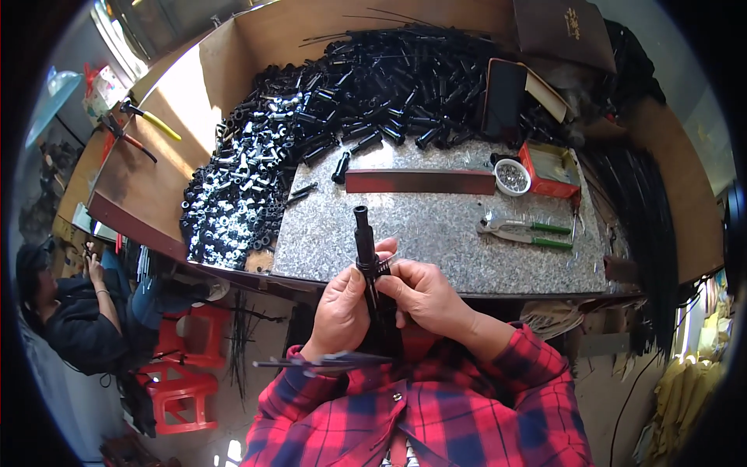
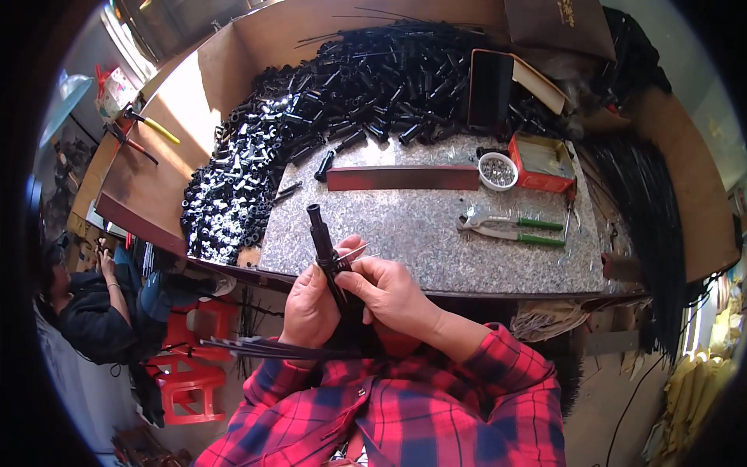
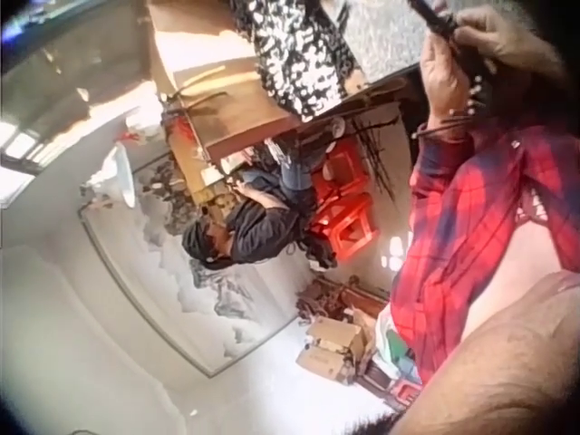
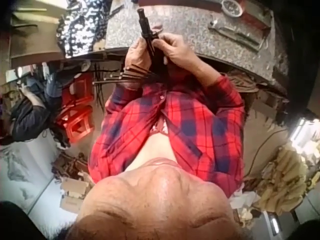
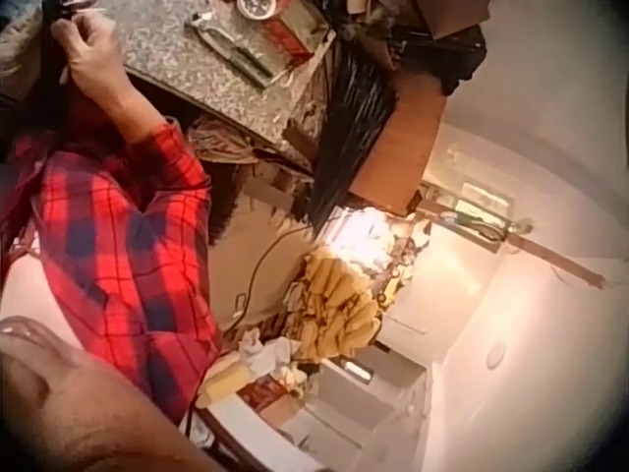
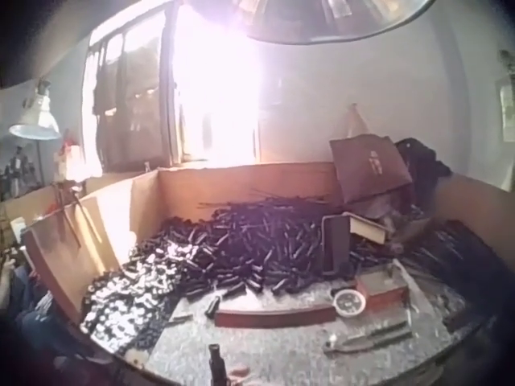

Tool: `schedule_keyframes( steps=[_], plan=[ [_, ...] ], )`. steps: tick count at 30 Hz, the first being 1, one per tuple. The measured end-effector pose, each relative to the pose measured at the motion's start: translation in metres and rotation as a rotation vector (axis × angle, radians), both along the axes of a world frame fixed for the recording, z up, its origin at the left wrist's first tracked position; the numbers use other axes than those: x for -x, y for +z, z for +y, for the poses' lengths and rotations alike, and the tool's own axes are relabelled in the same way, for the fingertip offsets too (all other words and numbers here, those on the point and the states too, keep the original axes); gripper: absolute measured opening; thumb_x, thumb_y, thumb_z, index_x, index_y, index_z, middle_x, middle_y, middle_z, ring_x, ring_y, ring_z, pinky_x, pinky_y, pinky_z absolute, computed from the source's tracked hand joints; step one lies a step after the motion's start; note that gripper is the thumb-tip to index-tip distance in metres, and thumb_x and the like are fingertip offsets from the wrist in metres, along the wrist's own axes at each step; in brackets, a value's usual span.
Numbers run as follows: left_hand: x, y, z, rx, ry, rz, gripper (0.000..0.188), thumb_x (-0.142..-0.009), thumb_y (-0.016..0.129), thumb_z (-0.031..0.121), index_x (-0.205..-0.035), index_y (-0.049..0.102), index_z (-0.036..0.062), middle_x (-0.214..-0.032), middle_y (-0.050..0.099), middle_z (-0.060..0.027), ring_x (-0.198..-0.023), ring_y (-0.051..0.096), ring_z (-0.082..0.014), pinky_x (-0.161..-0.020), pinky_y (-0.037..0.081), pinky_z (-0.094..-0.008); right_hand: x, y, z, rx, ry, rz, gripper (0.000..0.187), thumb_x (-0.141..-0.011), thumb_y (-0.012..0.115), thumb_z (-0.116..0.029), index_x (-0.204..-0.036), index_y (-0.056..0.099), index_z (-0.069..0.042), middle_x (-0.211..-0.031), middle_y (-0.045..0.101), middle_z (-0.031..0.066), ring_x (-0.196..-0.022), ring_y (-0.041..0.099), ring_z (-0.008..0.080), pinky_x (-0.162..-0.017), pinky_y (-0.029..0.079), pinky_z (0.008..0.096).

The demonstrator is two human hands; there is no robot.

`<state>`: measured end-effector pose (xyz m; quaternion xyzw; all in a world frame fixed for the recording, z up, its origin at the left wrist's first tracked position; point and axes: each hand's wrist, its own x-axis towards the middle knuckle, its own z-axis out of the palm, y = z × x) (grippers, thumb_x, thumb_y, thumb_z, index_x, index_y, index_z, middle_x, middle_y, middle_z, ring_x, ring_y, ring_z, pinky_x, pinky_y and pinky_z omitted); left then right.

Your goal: Assembling bundles of black rods using connectors, pliers, and a hammer at a manual workstation.

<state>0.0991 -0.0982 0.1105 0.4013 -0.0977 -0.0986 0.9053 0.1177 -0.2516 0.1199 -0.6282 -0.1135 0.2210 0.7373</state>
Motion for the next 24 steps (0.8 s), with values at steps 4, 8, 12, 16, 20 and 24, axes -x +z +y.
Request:
schedule_keyframes(
  steps=[4, 8, 12, 16, 20, 24],
  plan=[
    [-0.002, -0.009, 0.007, 0.104, -0.01, 0.04, 0.043, -0.097, 0.049, 0.025, -0.128, 0.047, -0.0043, -0.138, 0.042, -0.0237, -0.124, 0.046, -0.031, -0.106, 0.036, -0.0426, 0.003, 0.004, 0.004, 0.043, -0.01, -0.08, 0.022, -0.093, 0.059, -0.02, -0.099, 0.064, 0.0, -0.069, 0.061, 0.0031, -0.048, 0.055, 0.0079, -0.043, 0.041, 0.0215],
    [0.001, -0.008, 0.009, 0.134, -0.035, 0.006, 0.041, -0.096, 0.052, 0.025, -0.125, 0.051, -0.004, -0.138, 0.043, -0.0242, -0.13, 0.041, -0.0338, -0.107, 0.033, -0.0454, 0.003, 0.006, 0.003, 0.01, 0.047, -0.067, 0.022, -0.095, 0.056, -0.019, -0.102, 0.064, 0.0, -0.073, 0.061, 0.0025, -0.05, 0.056, 0.0078, -0.045, 0.044, 0.0209],
    [0.0, -0.014, 0.012, 0.082, -0.05, -0.03, 0.038, -0.096, 0.05, 0.025, -0.124, 0.054, -0.0002, -0.14, 0.039, -0.0219, -0.133, 0.034, -0.0383, -0.11, 0.029, -0.0512, 0.0, 0.004, -0.001, -0.035, 0.123, -0.046, 0.023, -0.096, 0.053, -0.018, -0.107, 0.063, 0.0, -0.08, 0.062, 0.0013, -0.052, 0.058, 0.0079, -0.047, 0.046, 0.0203],
    [0.0, -0.003, 0.013, 0.105, -0.125, 0.066, 0.039, -0.095, 0.051, 0.023, -0.125, 0.052, -0.002, -0.139, 0.041, -0.0234, -0.13, 0.039, -0.0359, -0.107, 0.034, -0.0457, -0.001, 0.006, -0.002, -0.035, 0.143, -0.079, 0.024, -0.096, 0.053, -0.017, -0.11, 0.062, 0.0, -0.08, 0.062, 0.0007, -0.053, 0.058, 0.0074, -0.048, 0.046, 0.0199],
    [-0.004, -0.008, 0.017, 0.128, -0.11, 0.205, 0.033, -0.094, 0.053, 0.016, -0.121, 0.055, -0.0037, -0.138, 0.044, -0.0221, -0.124, 0.048, -0.0322, -0.103, 0.041, -0.0382, -0.001, 0.009, -0.001, -0.008, 0.145, -0.113, 0.022, -0.096, 0.053, -0.016, -0.109, 0.062, -0.001, -0.077, 0.062, 0.0, -0.054, 0.057, 0.0066, -0.049, 0.045, 0.0198],
    [-0.005, 0.002, 0.022, 0.093, -0.125, 0.347, 0.032, -0.094, 0.052, 0.014, -0.12, 0.054, -0.0032, -0.138, 0.043, -0.0248, -0.124, 0.048, -0.0327, -0.102, 0.042, -0.0392, -0.002, 0.012, -0.006, 0.064, 0.189, -0.194, 0.018, -0.096, 0.053, -0.016, -0.092, 0.06, -0.001, -0.07, 0.058, -0.0008, -0.056, 0.057, 0.006, -0.05, 0.044, 0.0205]
  ],
)
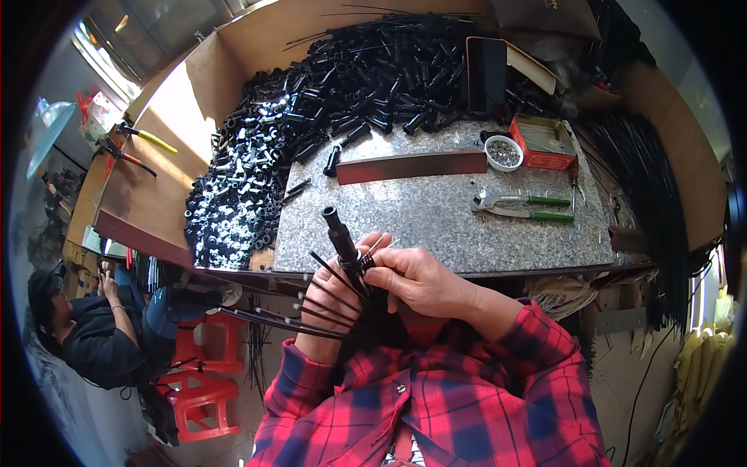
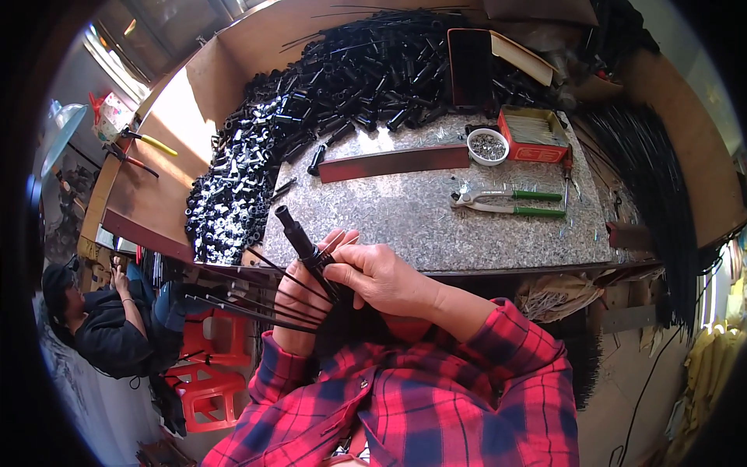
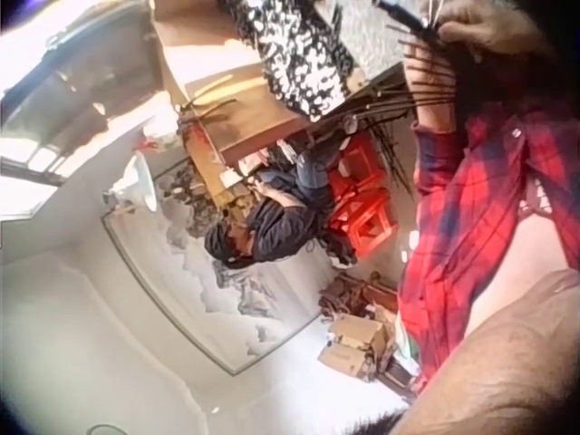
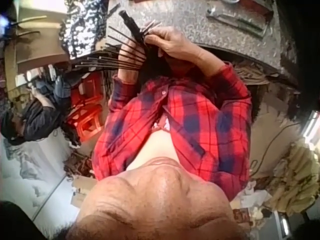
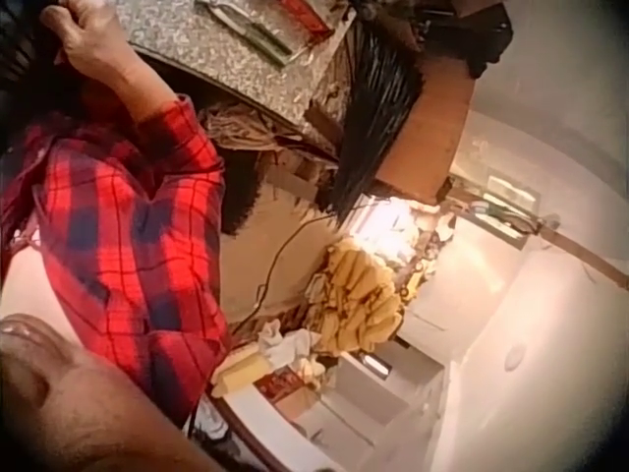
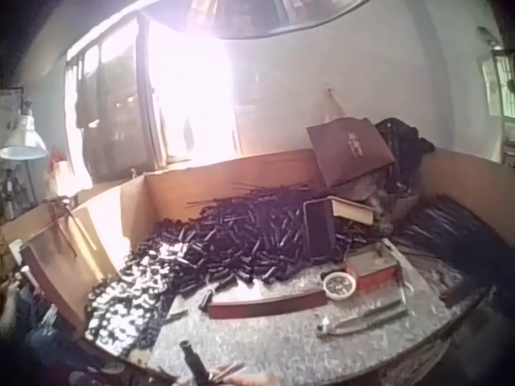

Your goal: Assembling bundles of black rods using connectors, pliers, and a hammer at a manual workstation.

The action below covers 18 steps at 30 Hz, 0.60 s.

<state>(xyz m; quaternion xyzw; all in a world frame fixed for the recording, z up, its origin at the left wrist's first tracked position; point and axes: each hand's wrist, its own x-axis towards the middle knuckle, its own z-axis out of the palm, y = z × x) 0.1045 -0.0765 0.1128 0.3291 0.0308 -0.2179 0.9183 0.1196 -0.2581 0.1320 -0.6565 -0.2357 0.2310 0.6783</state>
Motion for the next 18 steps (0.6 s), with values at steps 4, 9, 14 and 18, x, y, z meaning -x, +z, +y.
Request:
schedule_keyframes(
  steps=[4, 9, 14, 18],
  plan=[
    [0.005, -0.012, -0.004, 0.108, 0.015, -0.149, 0.048, -0.094, 0.053, 0.015, -0.135, 0.038, -0.0052, -0.14, 0.04, -0.0241, -0.124, 0.048, -0.034, -0.101, 0.044, -0.041, 0.001, 0.002, -0.001, 0.046, 0.012, -0.065, 0.018, -0.096, 0.053, -0.016, -0.084, 0.055, -0.002, -0.068, 0.056, -0.0011, -0.056, 0.057, 0.0055, -0.051, 0.043, 0.0209],
    [0.002, -0.017, -0.001, 0.119, 0.021, -0.115, 0.052, -0.09, 0.059, 0.016, -0.134, 0.041, -0.004, -0.141, 0.038, -0.0241, -0.13, 0.04, -0.0356, -0.104, 0.041, -0.0428, 0.002, 0.002, 0.001, 0.022, -0.012, -0.021, 0.017, -0.096, 0.054, -0.015, -0.083, 0.055, -0.003, -0.065, 0.051, -0.0027, -0.056, 0.051, 0.0043, -0.05, 0.039, 0.0213],
    [0.004, -0.017, -0.002, 0.172, -0.021, -0.249, 0.058, -0.088, 0.062, 0.015, -0.136, 0.038, -0.0053, -0.144, 0.032, -0.0276, -0.135, 0.032, -0.0365, -0.108, 0.035, -0.043, 0.001, 0.002, -0.001, -0.042, 0.013, 0.022, 0.017, -0.096, 0.054, -0.015, -0.082, 0.055, -0.004, -0.063, 0.047, -0.0035, -0.054, 0.045, 0.0042, -0.048, 0.036, 0.0216],
    [0.002, -0.015, -0.003, 0.125, -0.068, -0.185, 0.072, -0.085, 0.065, 0.019, -0.141, 0.027, -0.0062, -0.149, 0.021, -0.0281, -0.136, 0.03, -0.0363, -0.11, 0.031, -0.0426, -0.005, -0.005, 0.002, -0.046, 0.051, 0.018, 0.019, -0.093, 0.059, -0.019, -0.083, 0.054, -0.004, -0.062, 0.05, -0.0011, -0.055, 0.048, 0.0062, -0.048, 0.037, 0.0249]
  ],
)
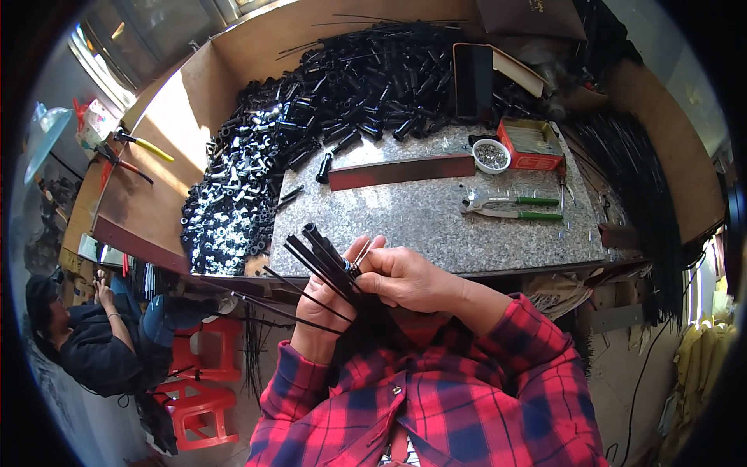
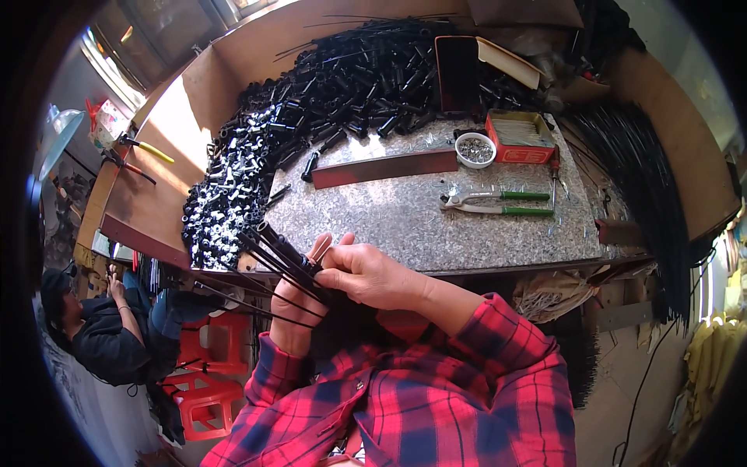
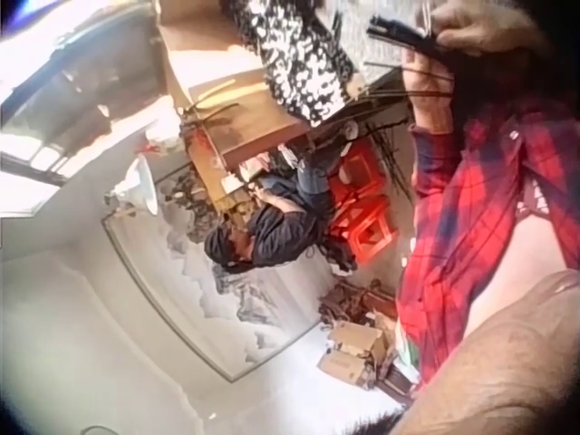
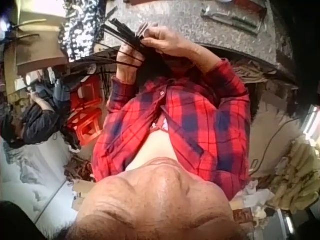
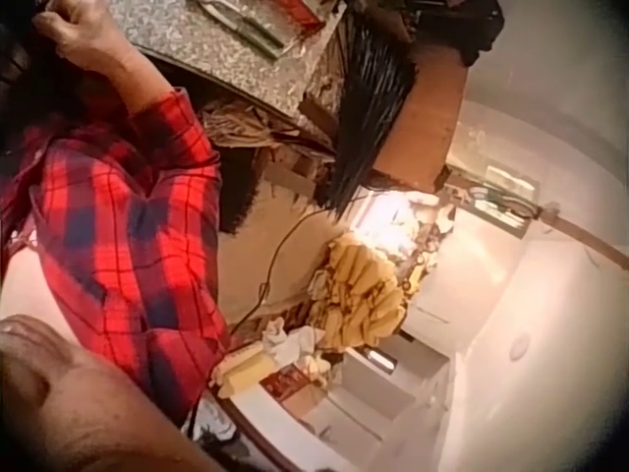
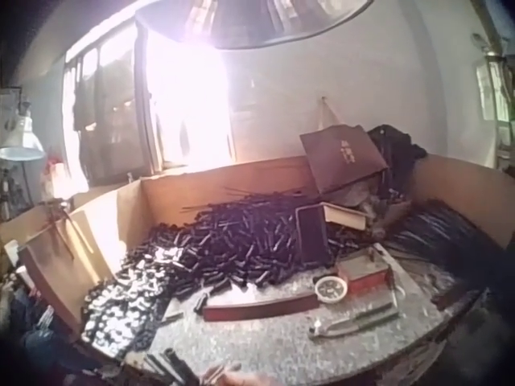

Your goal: Assembling bundles of black rods using connectors, pliers, and a hammer at a manual workstation.

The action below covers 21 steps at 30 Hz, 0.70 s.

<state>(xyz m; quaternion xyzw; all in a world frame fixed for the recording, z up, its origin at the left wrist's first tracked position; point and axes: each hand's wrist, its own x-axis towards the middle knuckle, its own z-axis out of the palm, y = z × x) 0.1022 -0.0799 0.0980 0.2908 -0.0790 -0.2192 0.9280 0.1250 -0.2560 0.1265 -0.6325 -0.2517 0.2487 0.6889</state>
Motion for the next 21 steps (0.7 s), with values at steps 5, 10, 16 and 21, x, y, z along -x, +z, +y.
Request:
schedule_keyframes(
  steps=[5, 10, 16, 21],
  plan=[
    [-0.005, 0.007, 0.008, -0.051, -0.01, -0.004, 0.088, -0.08, 0.068, 0.029, -0.143, 0.02, -0.0087, -0.148, 0.024, -0.0265, -0.136, 0.033, -0.032, -0.112, 0.029, -0.0369, 0.003, 0.002, 0.014, -0.007, -0.134, -0.399, 0.017, -0.09, 0.059, -0.014, -0.082, 0.054, 0.0, -0.073, 0.059, 0.0131, -0.069, 0.06, 0.0283, -0.063, 0.045, 0.0376],
    [-0.003, 0.012, 0.018, -0.052, 0.407, -0.114, 0.039, -0.089, 0.06, 0.017, -0.122, 0.051, -0.0013, -0.132, 0.049, -0.0183, -0.123, 0.048, -0.0307, -0.103, 0.04, -0.0424, 0.01, 0.01, 0.039, 0.022, -0.301, -0.452, 0.014, -0.086, 0.061, -0.011, -0.08, 0.056, 0.001, -0.082, 0.057, 0.021, -0.076, 0.059, 0.0371, -0.066, 0.046, 0.0406],
    [0.014, 0.017, 0.038, -0.15, 0.605, -0.19, 0.04, -0.095, 0.056, 0.032, -0.116, 0.056, -0.0024, -0.112, 0.06, -0.009, -0.099, 0.056, -0.0128, -0.084, 0.045, -0.0271, 0.001, 0.007, 0.07, 0.042, -0.404, -0.716, 0.011, -0.085, 0.062, -0.004, -0.087, 0.053, 0.003, -0.077, 0.052, 0.0159, -0.07, 0.053, 0.0331, -0.061, 0.043, 0.0383],
    [0.024, 0.045, 0.037, -0.595, 0.851, -0.327, 0.024, -0.084, 0.07, 0.007, -0.105, 0.061, -0.0011, -0.095, 0.065, -0.0024, -0.084, 0.058, -0.0071, -0.077, 0.046, -0.0221, -0.001, 0.007, 0.084, -0.032, -0.334, -0.695, 0.01, -0.086, 0.059, -0.008, -0.088, 0.054, 0.001, -0.078, 0.05, 0.0177, -0.073, 0.053, 0.0373, -0.064, 0.043, 0.0434]
  ],
)
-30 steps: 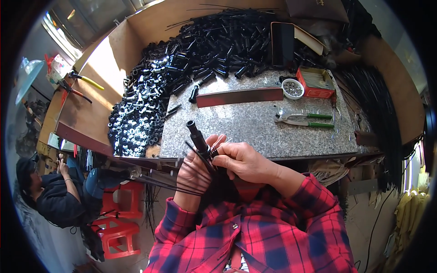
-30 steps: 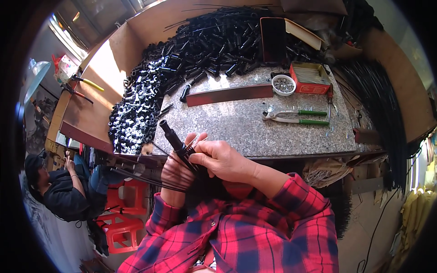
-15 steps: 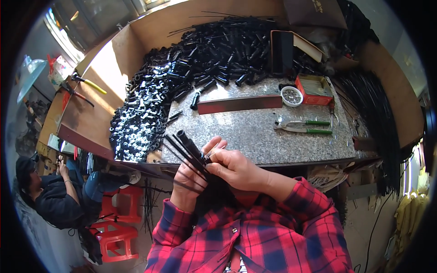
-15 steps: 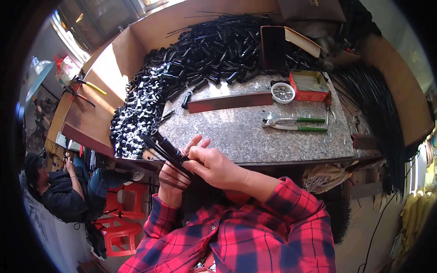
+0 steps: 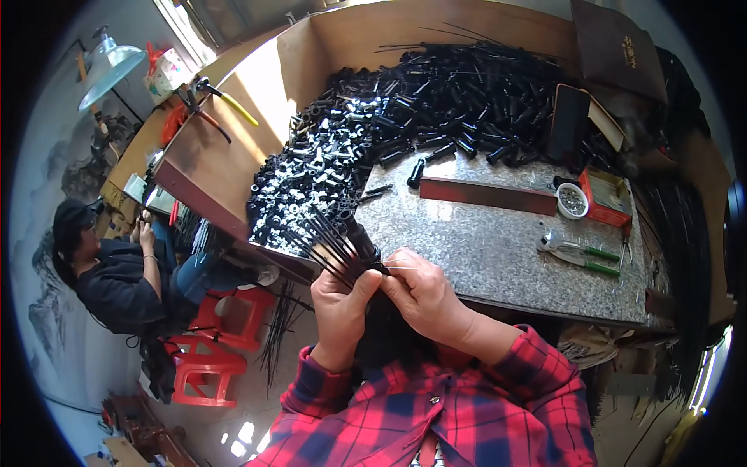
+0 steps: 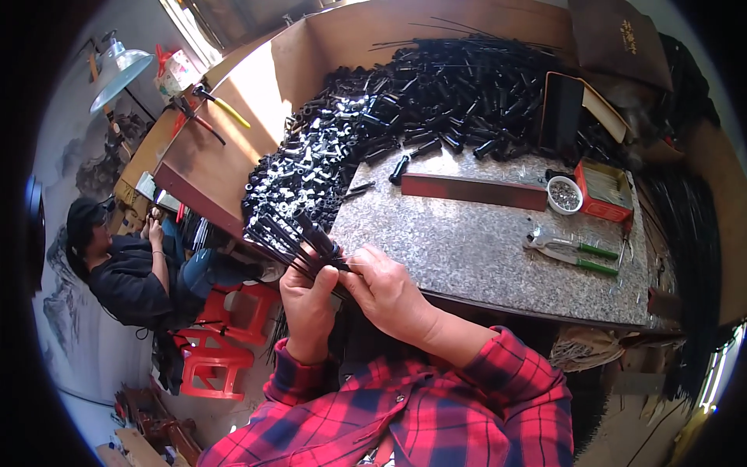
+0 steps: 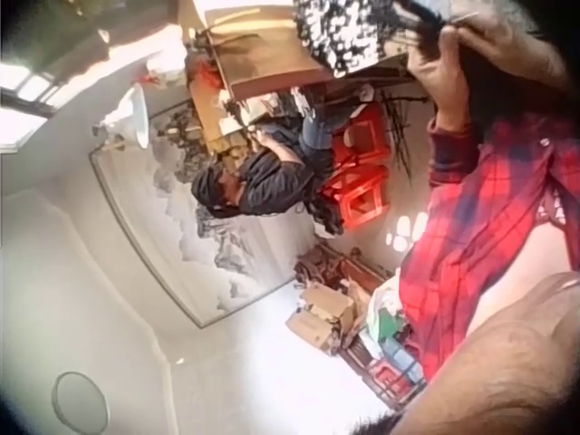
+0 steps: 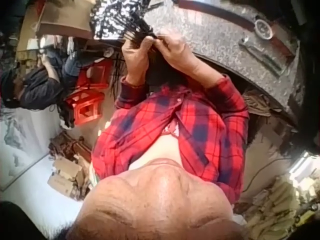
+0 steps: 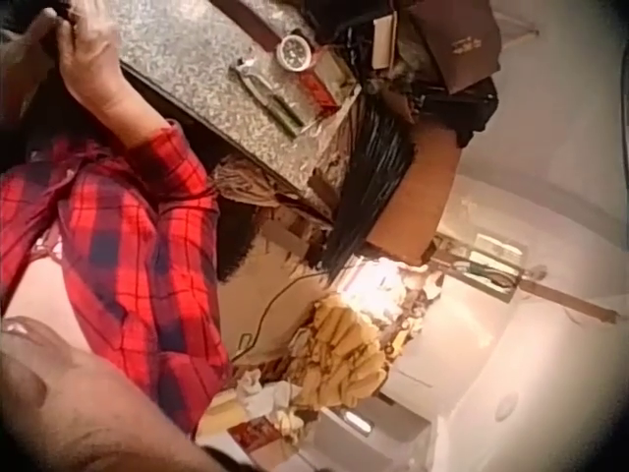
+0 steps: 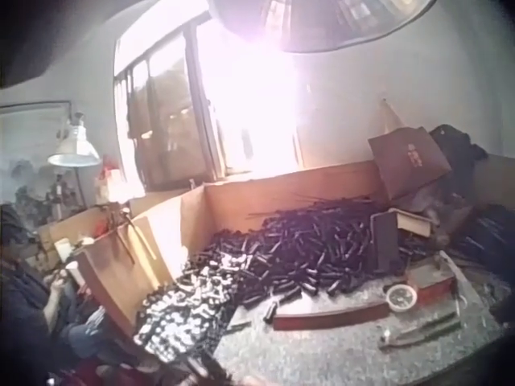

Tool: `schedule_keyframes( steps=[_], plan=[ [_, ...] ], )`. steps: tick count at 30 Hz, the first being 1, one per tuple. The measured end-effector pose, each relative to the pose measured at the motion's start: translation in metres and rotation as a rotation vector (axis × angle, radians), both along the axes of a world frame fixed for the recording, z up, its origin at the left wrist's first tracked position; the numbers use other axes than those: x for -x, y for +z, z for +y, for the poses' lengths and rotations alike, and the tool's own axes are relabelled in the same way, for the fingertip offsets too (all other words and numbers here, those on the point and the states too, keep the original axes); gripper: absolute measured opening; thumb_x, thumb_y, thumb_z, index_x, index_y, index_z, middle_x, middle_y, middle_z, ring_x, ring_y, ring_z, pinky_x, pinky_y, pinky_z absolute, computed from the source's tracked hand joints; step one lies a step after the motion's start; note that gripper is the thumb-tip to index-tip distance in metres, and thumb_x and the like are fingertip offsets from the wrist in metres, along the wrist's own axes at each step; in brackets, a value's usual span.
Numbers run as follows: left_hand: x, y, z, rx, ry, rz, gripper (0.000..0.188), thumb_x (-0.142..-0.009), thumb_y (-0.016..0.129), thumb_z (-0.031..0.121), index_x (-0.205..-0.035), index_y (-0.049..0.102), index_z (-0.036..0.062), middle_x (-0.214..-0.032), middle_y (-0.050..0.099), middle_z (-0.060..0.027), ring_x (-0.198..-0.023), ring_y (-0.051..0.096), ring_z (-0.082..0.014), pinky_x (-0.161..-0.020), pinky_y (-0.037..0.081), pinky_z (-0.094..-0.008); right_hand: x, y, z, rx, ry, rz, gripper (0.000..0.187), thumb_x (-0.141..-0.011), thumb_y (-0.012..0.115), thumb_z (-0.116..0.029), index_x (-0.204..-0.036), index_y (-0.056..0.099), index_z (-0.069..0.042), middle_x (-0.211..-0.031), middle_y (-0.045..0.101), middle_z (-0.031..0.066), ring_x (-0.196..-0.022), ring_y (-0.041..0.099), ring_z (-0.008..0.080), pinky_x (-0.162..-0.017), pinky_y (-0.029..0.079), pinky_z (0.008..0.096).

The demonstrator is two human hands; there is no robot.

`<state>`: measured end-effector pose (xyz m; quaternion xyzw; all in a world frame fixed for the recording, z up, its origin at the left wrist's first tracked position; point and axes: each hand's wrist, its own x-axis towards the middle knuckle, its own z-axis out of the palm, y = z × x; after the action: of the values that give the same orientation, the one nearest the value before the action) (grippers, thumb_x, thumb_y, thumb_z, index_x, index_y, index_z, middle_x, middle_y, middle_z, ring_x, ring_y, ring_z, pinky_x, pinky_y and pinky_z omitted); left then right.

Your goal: Assembling bundles of black rods using connectors, pliers, and a hammer at a manual workstation.

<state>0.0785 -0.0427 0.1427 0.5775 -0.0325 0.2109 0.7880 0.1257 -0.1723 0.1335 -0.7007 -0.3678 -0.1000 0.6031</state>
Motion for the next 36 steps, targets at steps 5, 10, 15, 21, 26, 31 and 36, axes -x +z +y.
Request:
schedule_keyframes(
  steps=[5, 10, 15, 21, 26, 31, 36],
  plan=[
    [0.001, 0.0, 0.013, -0.054, 0.077, 0.049, 0.023, -0.08, 0.073, 0.002, -0.1, 0.063, 0.0004, -0.09, 0.066, -0.002, -0.077, 0.06, -0.0067, -0.071, 0.048, -0.0208, -0.003, -0.005, 0.003, 0.03, 0.072, 0.01, 0.011, -0.085, 0.061, -0.007, -0.084, 0.054, 0.002, -0.076, 0.051, 0.017, -0.07, 0.054, 0.0363, -0.061, 0.043, 0.0418],
    [0.002, -0.003, 0.015, -0.112, 0.099, 0.046, 0.023, -0.077, 0.075, 0.002, -0.096, 0.063, 0.0007, -0.087, 0.066, -0.0026, -0.076, 0.061, -0.0077, -0.07, 0.049, -0.0213, 0.0, -0.002, -0.002, 0.04, 0.12, 0.207, 0.017, -0.084, 0.066, -0.011, -0.081, 0.054, 0.0, -0.071, 0.055, 0.0149, -0.063, 0.058, 0.0313, -0.057, 0.044, 0.0363],
    [0.003, -0.005, 0.023, -0.054, 0.003, 0.043, 0.03, -0.076, 0.076, 0.009, -0.099, 0.062, -0.0026, -0.089, 0.066, -0.0081, -0.079, 0.064, -0.0145, -0.075, 0.051, -0.027, -0.006, 0.001, -0.007, 0.059, 0.202, 0.247, 0.015, -0.086, 0.067, -0.01, -0.083, 0.057, -0.001, -0.071, 0.056, 0.0045, -0.058, 0.057, 0.0096, -0.049, 0.043, 0.0249],
    [-0.003, -0.009, 0.039, -0.088, -0.182, 0.012, 0.037, -0.077, 0.076, 0.017, -0.103, 0.062, -0.005, -0.091, 0.067, -0.0114, -0.084, 0.065, -0.0186, -0.08, 0.051, -0.0314, -0.015, 0.001, -0.01, 0.036, 0.44, 0.635, 0.013, -0.087, 0.066, -0.009, -0.082, 0.056, -0.002, -0.075, 0.059, 0.0023, -0.056, 0.057, 0.0086, -0.048, 0.045, 0.0214],
    [-0.016, -0.015, 0.057, -0.003, -0.52, -0.061, 0.035, -0.082, 0.073, 0.018, -0.108, 0.062, -0.0043, -0.1, 0.066, -0.0121, -0.092, 0.064, -0.0188, -0.083, 0.05, -0.0317, -0.015, 0.001, -0.008, -0.051, 0.542, 0.754, 0.014, -0.087, 0.066, -0.008, -0.081, 0.056, -0.001, -0.078, 0.06, 0.0041, -0.057, 0.059, 0.0096, -0.049, 0.047, 0.0206],
    [-0.015, -0.019, 0.013, 0.071, -0.104, 0.014, 0.05, -0.088, 0.062, 0.013, -0.131, 0.04, -0.0022, -0.105, 0.062, -0.0109, -0.092, 0.061, -0.0174, -0.086, 0.049, -0.0308, -0.018, -0.004, -0.003, -0.019, 0.185, 0.643, 0.017, -0.085, 0.068, -0.011, -0.079, 0.055, -0.002, -0.069, 0.059, 0.003, -0.056, 0.059, 0.009, -0.047, 0.046, 0.0216],
    [-0.005, -0.037, -0.011, -0.253, 0.291, -0.16, 0.059, -0.087, 0.062, 0.008, -0.134, 0.027, -0.0013, -0.11, 0.047, -0.0073, -0.099, 0.048, -0.0126, -0.093, 0.038, -0.0281, -0.008, -0.009, 0.02, -0.049, 0.069, 0.277, 0.019, -0.081, 0.069, -0.008, -0.075, 0.053, 0.0, -0.066, 0.057, 0.0089, -0.059, 0.058, 0.0174, -0.052, 0.044, 0.0326]
  ],
)
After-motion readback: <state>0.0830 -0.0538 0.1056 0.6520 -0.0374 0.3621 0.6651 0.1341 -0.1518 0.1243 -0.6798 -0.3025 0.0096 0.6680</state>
